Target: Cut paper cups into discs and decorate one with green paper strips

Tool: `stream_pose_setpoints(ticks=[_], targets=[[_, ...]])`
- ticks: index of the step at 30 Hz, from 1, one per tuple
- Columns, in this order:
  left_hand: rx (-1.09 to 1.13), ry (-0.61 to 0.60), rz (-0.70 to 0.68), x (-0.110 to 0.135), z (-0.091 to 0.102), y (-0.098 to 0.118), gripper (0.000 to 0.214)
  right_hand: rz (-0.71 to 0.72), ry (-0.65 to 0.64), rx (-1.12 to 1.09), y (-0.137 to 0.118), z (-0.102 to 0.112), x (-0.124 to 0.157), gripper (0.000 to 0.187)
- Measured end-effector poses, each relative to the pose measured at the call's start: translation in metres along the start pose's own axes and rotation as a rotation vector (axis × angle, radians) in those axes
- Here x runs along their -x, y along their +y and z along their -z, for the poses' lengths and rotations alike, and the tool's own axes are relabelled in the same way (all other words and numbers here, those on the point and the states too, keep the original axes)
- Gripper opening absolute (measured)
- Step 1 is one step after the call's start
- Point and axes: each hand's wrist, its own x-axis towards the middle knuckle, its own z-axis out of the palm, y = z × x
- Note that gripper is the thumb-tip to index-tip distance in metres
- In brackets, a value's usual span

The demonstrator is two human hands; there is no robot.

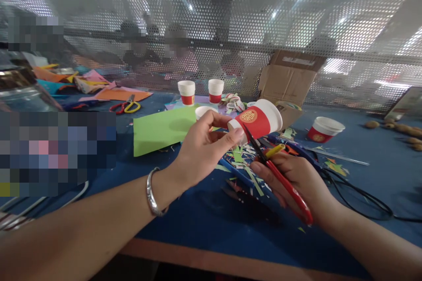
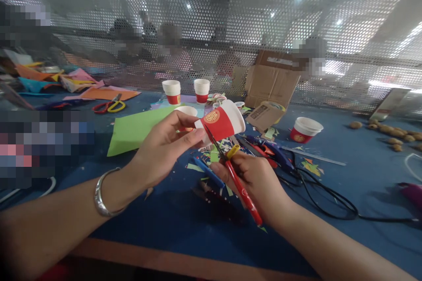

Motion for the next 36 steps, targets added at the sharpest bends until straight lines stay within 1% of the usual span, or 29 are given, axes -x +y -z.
stream_pose_setpoints(ticks=[3,5,8,11,16,21,23,25,29,33,36], targets=[[-0.071,-0.009,0.004,0.001,0.000,0.001,0.034,0.071,0.000,-0.013,0.006,-0.001,-0.002,0.052],[-0.090,-0.025,0.026,0.001,0.000,0.000,0.036,0.085,-0.015,-0.025,0.006,-0.001,-0.002,0.053],[-0.090,-0.033,0.037,0.001,0.000,-0.001,0.037,0.037,-0.021,-0.035,0.001,-0.001,0.000,0.052],[-0.083,-0.013,0.022,0.002,-0.001,0.001,0.037,-0.008,-0.006,-0.039,-0.006,0.000,0.003,0.054],[-0.108,0.043,-0.086,0.003,-0.003,0.008,0.037,0.034,0.014,-0.003,-0.013,0.002,0.005,0.056],[-0.198,0.045,-0.256,0.003,-0.002,0.010,0.032,0.042,0.024,0.016,-0.010,0.002,0.004,0.057],[-0.252,0.042,-0.294,0.002,0.000,0.009,0.031,0.054,0.019,0.007,-0.008,0.001,0.004,0.056],[-0.270,0.025,-0.291,0.001,0.002,0.008,0.031,0.044,0.006,-0.013,-0.005,0.000,0.003,0.055],[-0.260,-0.011,-0.214,0.001,0.004,0.005,0.032,-0.001,-0.006,-0.039,0.001,-0.002,0.001,0.049],[-0.289,-0.043,-0.178,0.003,0.002,0.002,0.033,0.054,-0.053,-0.075,0.006,-0.002,0.000,0.051],[-0.290,-0.051,-0.170,0.006,0.000,0.003,0.033,0.063,-0.041,-0.085,0.007,-0.003,0.001,0.053]])
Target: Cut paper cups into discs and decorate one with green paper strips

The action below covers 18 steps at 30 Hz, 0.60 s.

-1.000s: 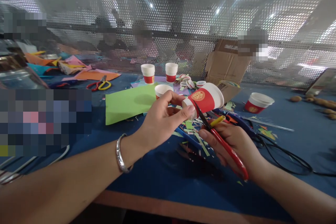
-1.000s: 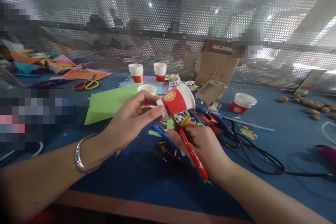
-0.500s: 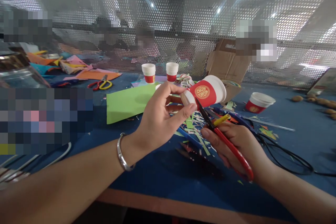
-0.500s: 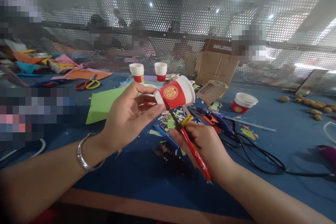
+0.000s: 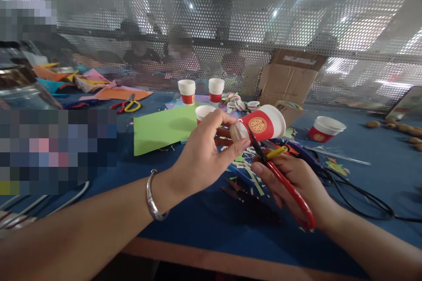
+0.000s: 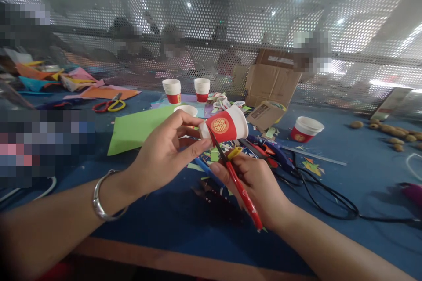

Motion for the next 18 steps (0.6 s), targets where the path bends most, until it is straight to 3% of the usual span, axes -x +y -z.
stream_pose_setpoints(ticks=[11,15,18], targets=[[0.012,0.126,-0.067,0.001,-0.005,0.008,0.038,-0.067,0.066,0.084,-0.019,0.001,0.005,0.054],[0.003,0.102,-0.084,0.002,-0.004,0.006,0.034,-0.085,0.039,0.051,-0.013,0.003,0.003,0.048],[-0.026,0.083,-0.090,0.002,-0.003,0.001,0.033,-0.020,0.013,-0.006,-0.006,0.003,0.001,0.048]])
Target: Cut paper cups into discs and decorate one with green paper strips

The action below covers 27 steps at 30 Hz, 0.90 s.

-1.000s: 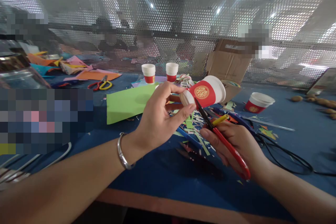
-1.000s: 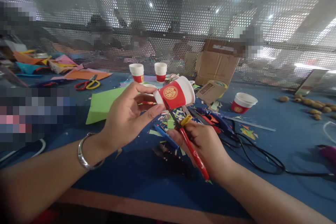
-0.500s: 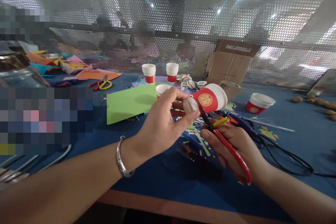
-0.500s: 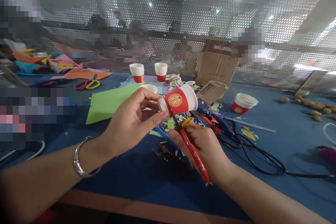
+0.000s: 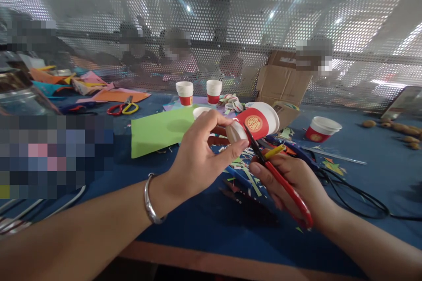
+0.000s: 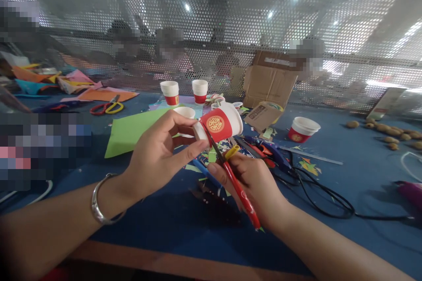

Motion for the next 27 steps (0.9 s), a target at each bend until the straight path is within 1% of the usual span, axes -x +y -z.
stream_pose_setpoints(ticks=[2,7,11,15,17,22,24,27], targets=[[-0.052,-0.009,-0.044,0.001,0.000,-0.004,0.033,0.037,-0.011,-0.038,0.004,-0.001,0.000,0.049],[-0.168,-0.011,-0.169,0.003,-0.001,-0.008,0.030,0.014,0.003,-0.085,0.006,-0.005,0.001,0.055],[-0.193,-0.009,-0.207,0.002,0.000,-0.007,0.030,0.027,0.032,-0.013,0.001,-0.004,0.002,0.057],[-0.160,-0.001,-0.225,0.000,0.002,-0.006,0.036,0.016,0.046,0.059,-0.004,0.000,0.003,0.056],[-0.179,0.003,-0.246,-0.001,0.003,-0.006,0.037,0.026,0.052,0.070,-0.006,0.001,0.003,0.056],[-0.262,-0.011,-0.306,-0.002,0.004,-0.005,0.032,-0.020,0.032,0.042,-0.005,0.001,0.002,0.051],[-0.303,-0.017,-0.336,-0.002,0.005,-0.003,0.031,-0.003,0.032,0.049,-0.003,0.001,0.001,0.053],[-0.399,-0.011,-0.406,-0.003,0.008,0.001,0.030,0.065,0.041,0.064,0.000,0.002,-0.001,0.055]])
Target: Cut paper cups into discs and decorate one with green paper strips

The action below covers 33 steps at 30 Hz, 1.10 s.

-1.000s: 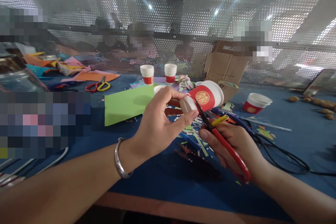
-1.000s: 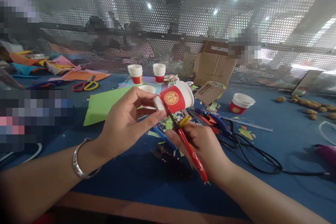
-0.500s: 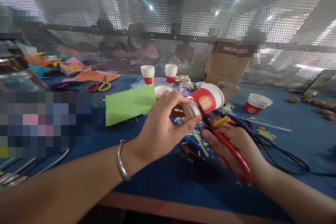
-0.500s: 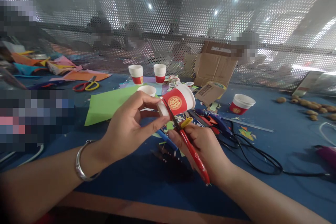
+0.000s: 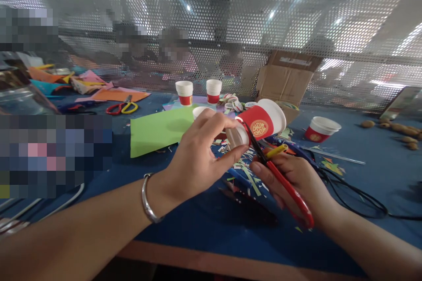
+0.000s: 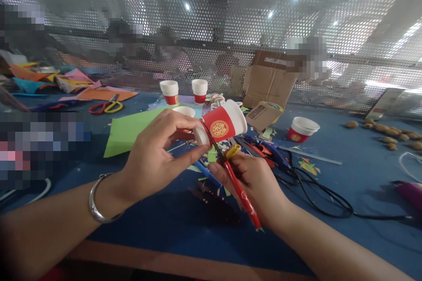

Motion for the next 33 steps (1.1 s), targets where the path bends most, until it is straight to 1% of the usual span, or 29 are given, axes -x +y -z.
stream_pose_setpoints(ticks=[2,6,10,13,20,27,33], targets=[[-0.055,0.006,-0.043,-0.002,0.002,0.001,0.030,0.022,-0.003,-0.003,0.001,0.000,0.000,0.052],[-0.124,0.020,-0.085,-0.003,0.003,0.001,0.028,-0.038,-0.003,-0.023,-0.001,-0.001,0.001,0.043],[-0.193,0.026,-0.119,-0.003,0.004,0.004,0.027,-0.046,0.012,-0.024,-0.006,-0.001,0.002,0.046],[-0.246,0.034,-0.160,-0.004,0.005,0.006,0.025,-0.056,-0.003,-0.027,-0.009,0.000,0.002,0.047],[-0.227,0.007,-0.161,-0.004,0.005,0.006,0.026,-0.110,-0.015,-0.067,-0.003,-0.002,0.002,0.038],[-0.259,0.006,-0.190,-0.004,0.005,0.008,0.028,-0.081,0.010,-0.048,-0.003,-0.004,0.001,0.043],[-0.270,-0.016,-0.201,-0.003,0.005,0.009,0.027,-0.062,0.042,0.034,-0.002,-0.006,0.002,0.044]])
